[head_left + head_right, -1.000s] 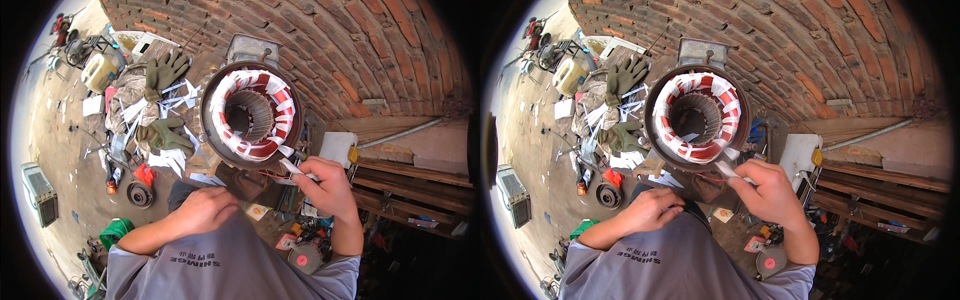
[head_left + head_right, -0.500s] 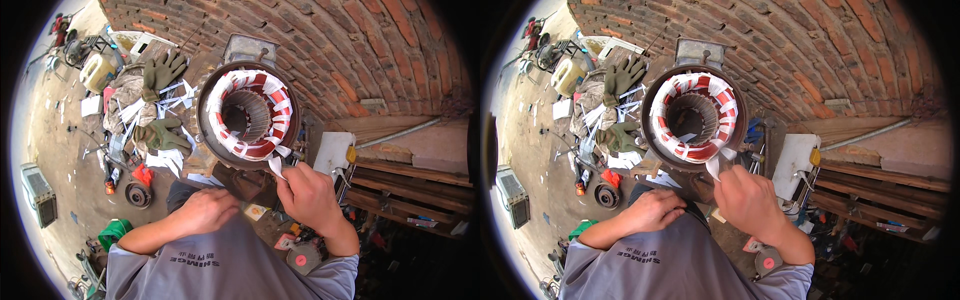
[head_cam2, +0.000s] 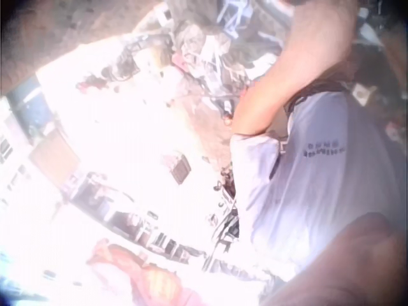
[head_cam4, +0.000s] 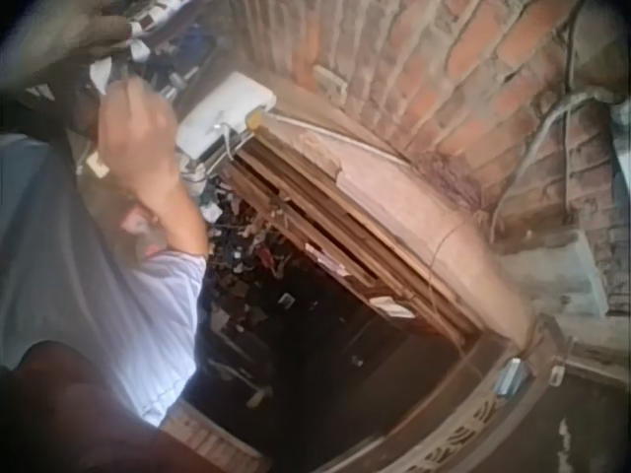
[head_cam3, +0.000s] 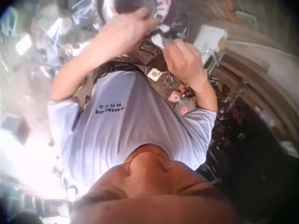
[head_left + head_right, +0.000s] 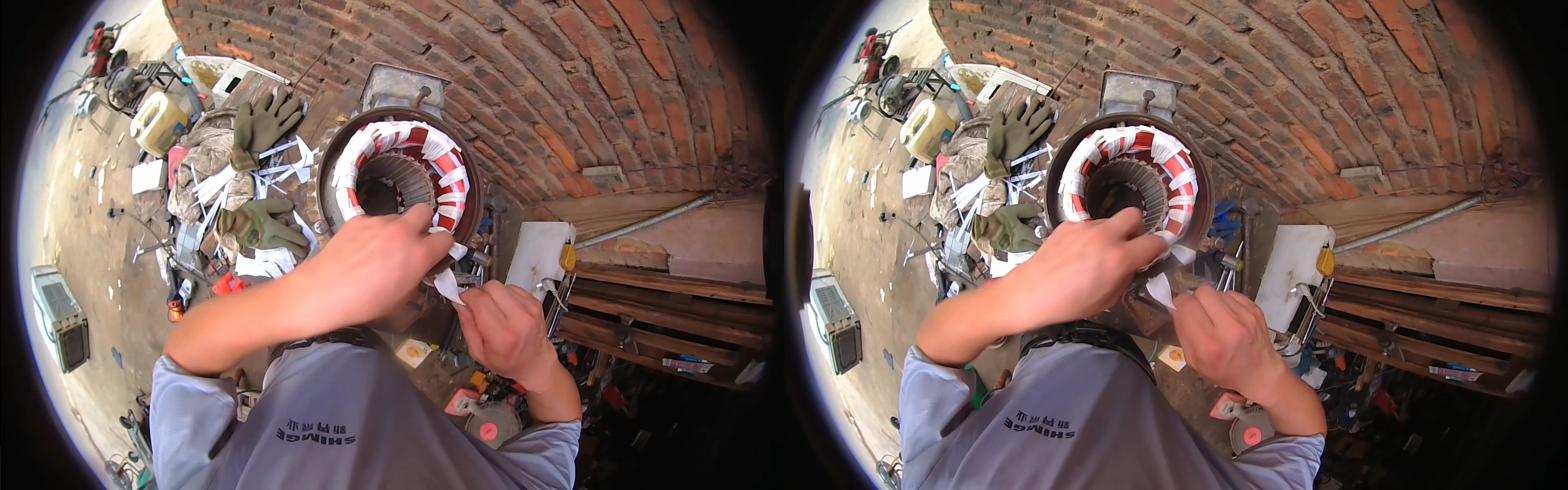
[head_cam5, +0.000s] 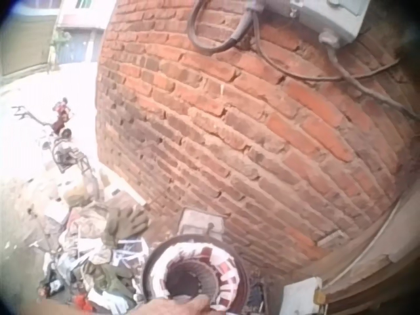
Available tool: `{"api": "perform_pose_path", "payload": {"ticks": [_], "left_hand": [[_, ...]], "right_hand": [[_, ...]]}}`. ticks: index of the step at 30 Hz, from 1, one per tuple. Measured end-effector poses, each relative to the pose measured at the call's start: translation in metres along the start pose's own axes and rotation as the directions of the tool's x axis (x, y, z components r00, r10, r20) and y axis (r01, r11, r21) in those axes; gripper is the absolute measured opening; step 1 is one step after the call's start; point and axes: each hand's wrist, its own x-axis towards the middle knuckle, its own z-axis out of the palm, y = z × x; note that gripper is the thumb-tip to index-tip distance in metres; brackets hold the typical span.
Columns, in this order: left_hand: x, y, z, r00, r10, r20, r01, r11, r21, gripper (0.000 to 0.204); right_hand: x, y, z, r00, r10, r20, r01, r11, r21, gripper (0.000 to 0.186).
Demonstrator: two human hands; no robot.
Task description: The person wraps white insulating tape around the copper windings of a motor stator. They repeatedly measure, cut, and secure the tape using a hammer and pliers to ensure the windings are fully covered.
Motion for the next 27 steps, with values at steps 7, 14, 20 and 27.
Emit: {"api": "perform_pose_path", "payload": {"ticks": [7,14,20,27], "left_hand": [[0.056,-0.009,0.021,0.914,0.136,0.382,-0.266,0.913,0.310,0.023],[0.085,0.007,0.013,0.789,-0.016,0.614,-0.316,0.846,0.429,0.037],[0.116,0.030,0.005,0.570,-0.164,0.805,-0.369,0.824,0.429,0.032],[0.123,0.040,0.012,0.548,-0.202,0.812,-0.388,0.798,0.461,0.034]], "right_hand": [[-0.019,0.007,0.014,0.996,0.026,-0.086,-0.020,0.998,0.063,0.018],[-0.026,0.016,0.023,0.983,-0.038,-0.181,0.062,0.990,0.126,0.013],[-0.037,0.030,0.003,0.981,0.027,-0.193,0.038,0.945,0.325,0.013],[-0.081,0.045,-0.013,0.856,0.437,-0.277,-0.220,0.792,0.569,0.014]]}}
